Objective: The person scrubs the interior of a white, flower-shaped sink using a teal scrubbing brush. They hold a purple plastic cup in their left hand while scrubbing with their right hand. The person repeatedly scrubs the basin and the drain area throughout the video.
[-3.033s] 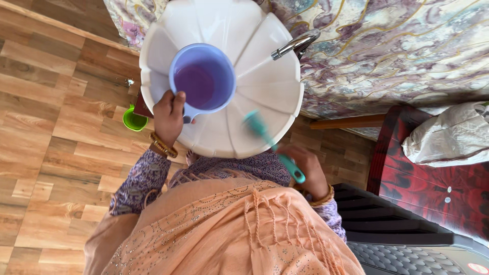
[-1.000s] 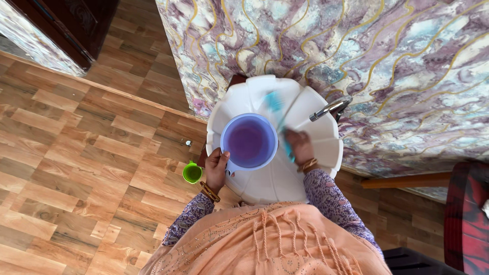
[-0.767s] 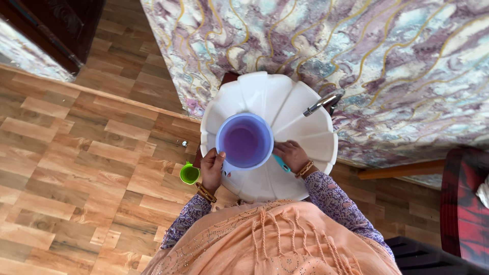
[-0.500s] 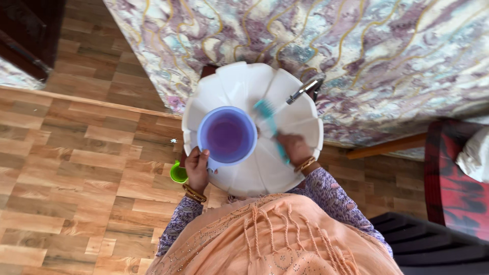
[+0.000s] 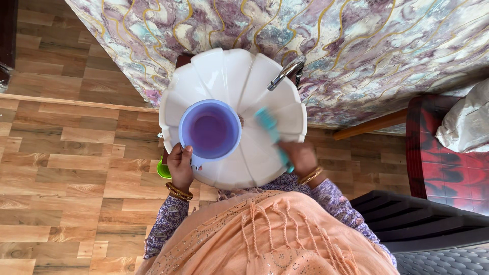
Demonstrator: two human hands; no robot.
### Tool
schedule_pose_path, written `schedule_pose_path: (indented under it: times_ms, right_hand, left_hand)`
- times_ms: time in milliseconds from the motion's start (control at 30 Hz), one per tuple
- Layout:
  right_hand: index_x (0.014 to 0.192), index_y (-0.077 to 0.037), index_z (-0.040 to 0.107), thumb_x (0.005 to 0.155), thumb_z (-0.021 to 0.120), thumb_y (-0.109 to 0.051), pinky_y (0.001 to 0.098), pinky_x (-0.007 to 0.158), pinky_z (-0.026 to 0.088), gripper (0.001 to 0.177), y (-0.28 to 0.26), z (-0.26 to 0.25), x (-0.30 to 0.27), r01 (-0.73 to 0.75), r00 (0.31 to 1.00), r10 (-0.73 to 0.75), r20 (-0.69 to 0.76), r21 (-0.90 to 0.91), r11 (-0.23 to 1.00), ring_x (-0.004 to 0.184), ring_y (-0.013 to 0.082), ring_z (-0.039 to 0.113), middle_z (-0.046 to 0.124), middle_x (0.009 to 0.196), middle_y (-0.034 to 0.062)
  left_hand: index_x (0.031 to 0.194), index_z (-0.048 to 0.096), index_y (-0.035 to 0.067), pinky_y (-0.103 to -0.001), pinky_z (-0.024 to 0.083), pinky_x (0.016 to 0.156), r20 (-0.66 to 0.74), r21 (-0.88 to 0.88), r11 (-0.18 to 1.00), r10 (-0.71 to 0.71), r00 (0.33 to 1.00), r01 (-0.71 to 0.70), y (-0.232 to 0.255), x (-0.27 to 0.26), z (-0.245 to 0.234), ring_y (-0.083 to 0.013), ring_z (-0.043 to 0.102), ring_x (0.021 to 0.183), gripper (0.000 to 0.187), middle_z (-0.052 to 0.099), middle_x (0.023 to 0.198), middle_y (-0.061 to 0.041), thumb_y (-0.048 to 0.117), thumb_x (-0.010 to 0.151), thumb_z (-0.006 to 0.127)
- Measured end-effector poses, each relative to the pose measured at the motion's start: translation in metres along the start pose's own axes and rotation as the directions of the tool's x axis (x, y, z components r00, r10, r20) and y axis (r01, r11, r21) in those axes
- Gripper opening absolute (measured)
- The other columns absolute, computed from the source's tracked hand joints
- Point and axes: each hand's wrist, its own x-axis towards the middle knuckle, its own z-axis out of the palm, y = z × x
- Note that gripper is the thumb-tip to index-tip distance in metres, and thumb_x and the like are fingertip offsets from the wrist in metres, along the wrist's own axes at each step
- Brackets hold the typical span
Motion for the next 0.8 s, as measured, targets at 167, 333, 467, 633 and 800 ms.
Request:
schedule_pose_path:
  times_ms: [167, 333, 467, 633, 800]
  right_hand:
    - [0.118, -0.014, 0.074, 0.086, 0.068, -0.005, 0.0426, 0.084, 0.058, 0.034, 0.005, -0.014, -0.001, -0.052, 0.998, 0.049, -0.041, -0.063, 0.997, 0.094, 0.0245, 0.075, 0.076, 0.120, 0.0114]
    - [0.121, -0.013, 0.075, 0.090, 0.071, -0.011, 0.0360, 0.083, 0.061, 0.031, -0.014, -0.032, -0.013, 0.007, 0.984, -0.069, 0.166, 0.347, 0.938, 0.096, 0.0236, 0.075, 0.076, 0.119, 0.0117]
    - [0.116, -0.013, 0.075, 0.089, 0.072, -0.010, 0.0423, 0.078, 0.057, 0.028, -0.013, -0.048, -0.008, -0.138, 0.990, 0.138, -0.009, -0.165, 0.977, 0.088, 0.0228, 0.075, 0.078, 0.114, 0.0102]
    - [0.122, -0.006, 0.072, 0.088, 0.067, -0.006, 0.0426, 0.079, 0.058, 0.035, -0.032, -0.073, -0.020, -0.090, 0.963, -0.060, 0.261, 0.527, 0.845, 0.096, 0.0335, 0.073, 0.073, 0.121, 0.0195]
    - [0.125, -0.010, 0.070, 0.088, 0.062, -0.010, 0.0435, 0.086, 0.056, 0.037, -0.034, -0.094, -0.017, -0.093, 0.996, 0.092, 0.010, 0.087, 0.992, 0.097, 0.0331, 0.074, 0.076, 0.117, 0.0154]
  left_hand:
    - [0.093, 0.058, 0.001, -0.025, 0.048, 0.046, 0.054, 0.007, 0.999, 0.045, 0.998, -0.045, 0.002, 0.000, 0.002, -0.0098, 0.057, 0.052, 0.020, 0.064, 0.073, -0.005, 0.015, 0.106, 0.060]
    - [0.093, 0.058, 0.001, -0.025, 0.049, 0.046, 0.051, -0.002, 0.998, 0.058, 0.997, -0.058, 0.006, 0.000, 0.004, -0.0102, 0.059, 0.052, 0.019, 0.065, 0.074, -0.006, 0.016, 0.105, 0.060]
    - [0.095, 0.059, 0.001, -0.025, 0.048, 0.047, 0.056, -0.015, 0.999, 0.051, 0.997, -0.051, 0.006, -0.003, 0.003, -0.0100, 0.058, 0.053, 0.019, 0.065, 0.075, -0.006, 0.016, 0.105, 0.060]
    - [0.095, 0.059, 0.001, -0.026, 0.050, 0.047, 0.031, 0.002, 0.998, 0.060, 0.998, -0.060, 0.003, -0.002, 0.004, -0.0096, 0.057, 0.052, 0.019, 0.063, 0.073, -0.005, 0.017, 0.106, 0.060]
    - [0.092, 0.058, 0.002, -0.025, 0.049, 0.046, 0.057, 0.052, 0.997, 0.047, 0.997, -0.050, -0.004, -0.005, -0.002, -0.0089, 0.058, 0.051, 0.021, 0.062, 0.070, -0.004, 0.018, 0.106, 0.059]
